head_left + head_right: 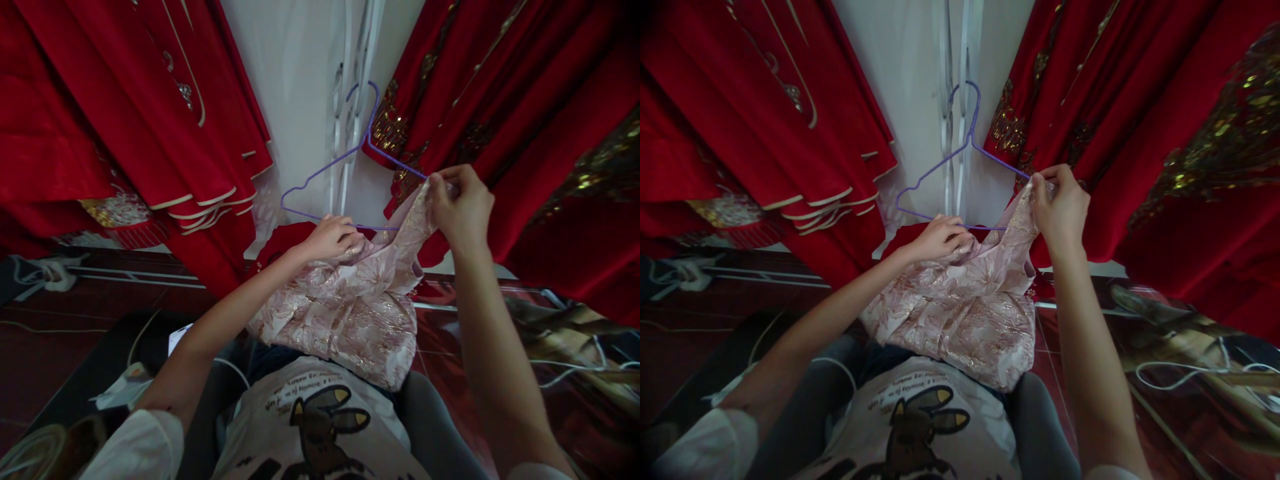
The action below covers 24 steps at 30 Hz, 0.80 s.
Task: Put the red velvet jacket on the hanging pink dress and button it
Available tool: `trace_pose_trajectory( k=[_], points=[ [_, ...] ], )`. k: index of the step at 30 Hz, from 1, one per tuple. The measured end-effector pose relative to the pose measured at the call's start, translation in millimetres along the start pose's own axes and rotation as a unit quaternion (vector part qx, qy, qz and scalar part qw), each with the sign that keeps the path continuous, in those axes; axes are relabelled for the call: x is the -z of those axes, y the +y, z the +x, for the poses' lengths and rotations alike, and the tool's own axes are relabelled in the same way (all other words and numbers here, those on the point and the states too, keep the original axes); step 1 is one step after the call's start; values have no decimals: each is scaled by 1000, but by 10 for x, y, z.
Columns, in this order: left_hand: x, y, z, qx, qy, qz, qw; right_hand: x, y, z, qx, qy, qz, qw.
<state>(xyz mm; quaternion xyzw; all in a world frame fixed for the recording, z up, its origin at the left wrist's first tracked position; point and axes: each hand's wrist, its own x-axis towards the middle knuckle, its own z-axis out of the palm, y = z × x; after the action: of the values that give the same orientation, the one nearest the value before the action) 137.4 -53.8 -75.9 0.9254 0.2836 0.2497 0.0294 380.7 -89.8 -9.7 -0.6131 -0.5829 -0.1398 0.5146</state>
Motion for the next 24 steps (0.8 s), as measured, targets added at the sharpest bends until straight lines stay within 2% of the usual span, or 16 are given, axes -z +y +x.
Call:
trace_pose_trajectory(
  k=[3, 6, 8, 10, 11, 12, 13, 16, 20, 24],
  points=[
    [28, -47, -18, -8, 61, -40, 997, -94, 20, -14, 17, 3, -16, 1000],
    [141, -241, -155, 14, 205, -73, 976, -139, 139, 0, 22, 7, 17, 1000],
    [216, -454, -314, 98, 343, -60, 932, -144, 215, 34, 22, 7, 37, 999],
    [261, -695, -511, 206, 468, -49, 858, -141, 258, 71, 23, 4, 50, 998],
    [270, -810, -612, 245, 503, -48, 827, -140, 267, 86, 23, 4, 56, 998],
    [270, -911, -709, 273, 519, -46, 809, -140, 269, 97, 21, 5, 61, 998],
    [264, -996, -794, 293, 515, -49, 804, -142, 266, 104, 19, 6, 67, 998],
    [230, -1131, -959, 326, 467, -76, 819, -157, 251, 108, 14, 5, 81, 997],
    [239, -1093, -990, 329, 462, -91, 818, -169, 242, 107, 17, 6, 86, 996],
    [368, -1027, -917, 313, 460, -89, 826, -145, 243, 119, 24, 0, 73, 997]
  ],
)
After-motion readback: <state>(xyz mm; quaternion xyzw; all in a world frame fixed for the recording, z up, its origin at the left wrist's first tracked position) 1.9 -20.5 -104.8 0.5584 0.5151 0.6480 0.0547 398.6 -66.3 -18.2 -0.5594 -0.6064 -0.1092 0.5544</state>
